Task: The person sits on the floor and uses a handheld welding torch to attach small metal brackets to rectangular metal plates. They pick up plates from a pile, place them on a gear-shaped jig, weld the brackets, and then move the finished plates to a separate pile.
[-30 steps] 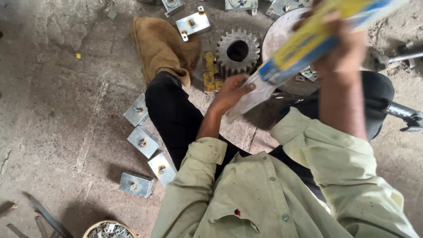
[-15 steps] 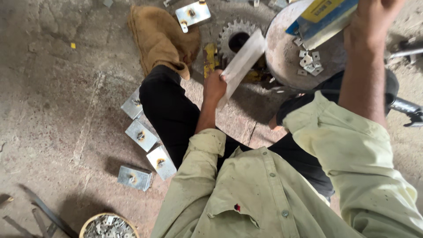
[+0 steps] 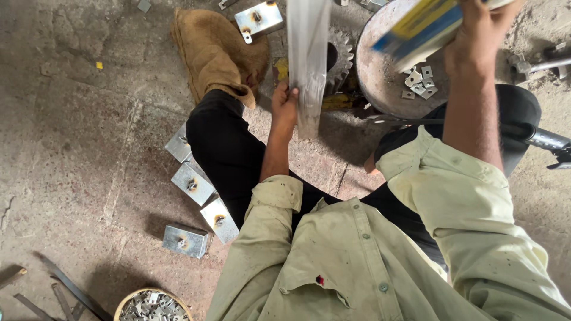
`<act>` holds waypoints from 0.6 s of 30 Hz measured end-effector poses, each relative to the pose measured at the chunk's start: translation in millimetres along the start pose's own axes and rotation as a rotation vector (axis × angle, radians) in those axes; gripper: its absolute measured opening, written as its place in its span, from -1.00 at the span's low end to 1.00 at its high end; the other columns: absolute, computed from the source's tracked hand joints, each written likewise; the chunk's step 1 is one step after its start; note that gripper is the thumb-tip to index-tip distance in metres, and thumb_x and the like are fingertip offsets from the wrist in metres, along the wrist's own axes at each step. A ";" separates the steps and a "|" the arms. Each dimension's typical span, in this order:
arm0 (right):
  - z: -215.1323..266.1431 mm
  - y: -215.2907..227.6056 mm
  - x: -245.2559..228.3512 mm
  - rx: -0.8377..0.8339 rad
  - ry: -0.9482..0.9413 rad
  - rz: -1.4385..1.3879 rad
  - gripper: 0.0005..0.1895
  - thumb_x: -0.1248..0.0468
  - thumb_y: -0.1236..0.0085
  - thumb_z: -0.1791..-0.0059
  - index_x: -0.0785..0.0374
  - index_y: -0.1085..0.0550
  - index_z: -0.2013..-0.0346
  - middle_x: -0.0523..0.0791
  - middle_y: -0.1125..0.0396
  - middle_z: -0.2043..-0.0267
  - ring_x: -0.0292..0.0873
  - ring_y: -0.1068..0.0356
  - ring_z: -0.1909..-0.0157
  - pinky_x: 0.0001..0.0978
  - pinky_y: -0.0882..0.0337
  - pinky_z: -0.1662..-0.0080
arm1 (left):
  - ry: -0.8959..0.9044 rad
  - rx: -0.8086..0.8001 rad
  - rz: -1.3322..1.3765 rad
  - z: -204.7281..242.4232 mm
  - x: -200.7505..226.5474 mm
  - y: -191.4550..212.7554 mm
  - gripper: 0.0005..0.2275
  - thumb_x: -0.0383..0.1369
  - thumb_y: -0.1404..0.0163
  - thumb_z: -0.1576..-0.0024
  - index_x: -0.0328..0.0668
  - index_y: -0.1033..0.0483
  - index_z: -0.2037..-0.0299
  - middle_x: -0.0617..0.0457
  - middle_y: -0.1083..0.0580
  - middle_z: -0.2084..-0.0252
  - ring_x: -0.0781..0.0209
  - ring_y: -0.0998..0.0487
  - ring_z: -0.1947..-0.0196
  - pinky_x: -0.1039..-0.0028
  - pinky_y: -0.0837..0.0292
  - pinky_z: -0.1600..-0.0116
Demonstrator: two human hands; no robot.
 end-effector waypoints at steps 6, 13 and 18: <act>36.8 -62.8 57.7 -0.172 -0.285 0.766 -0.70 0.34 -0.17 -0.06 0.35 -0.40 -0.05 0.07 -0.46 0.06 0.00 -0.57 0.04 -0.03 -0.57 0.09 | -0.269 -0.031 -0.030 9.9 39.4 -3.2 -0.71 -0.46 0.06 -0.32 -0.29 -0.41 -0.23 -0.05 -0.56 -0.01 0.25 -0.54 0.05 0.42 -0.40 -0.07; 98.3 -64.4 164.2 -0.272 -0.312 0.673 -0.65 0.31 -0.33 -0.05 0.45 -0.49 -0.05 0.06 -0.52 0.05 -0.07 -0.56 0.07 -0.23 -0.59 0.05 | -0.310 0.037 -0.040 2.9 21.5 11.5 -0.81 -0.46 0.01 -0.33 -0.32 -0.52 -0.11 -0.02 -0.54 0.13 0.25 -0.50 0.20 0.47 -0.43 0.09; 39.6 31.9 203.5 0.396 -0.526 0.438 -0.79 0.24 -0.13 -0.07 0.29 -0.48 0.07 -0.12 -0.46 0.25 -0.23 -0.41 0.32 -0.39 -0.42 0.33 | -0.084 0.163 -0.202 2.7 14.8 16.4 -0.78 -0.41 0.04 -0.34 -0.34 -0.56 -0.09 -0.02 -0.49 0.19 0.21 -0.44 0.29 0.43 -0.42 0.20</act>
Point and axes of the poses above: each hand's wrist, its own z-axis away from the middle knuckle, its own y-axis out of the back of the hand, x = y × z, the point moved 7 cm from there along -z, towards the middle knuckle
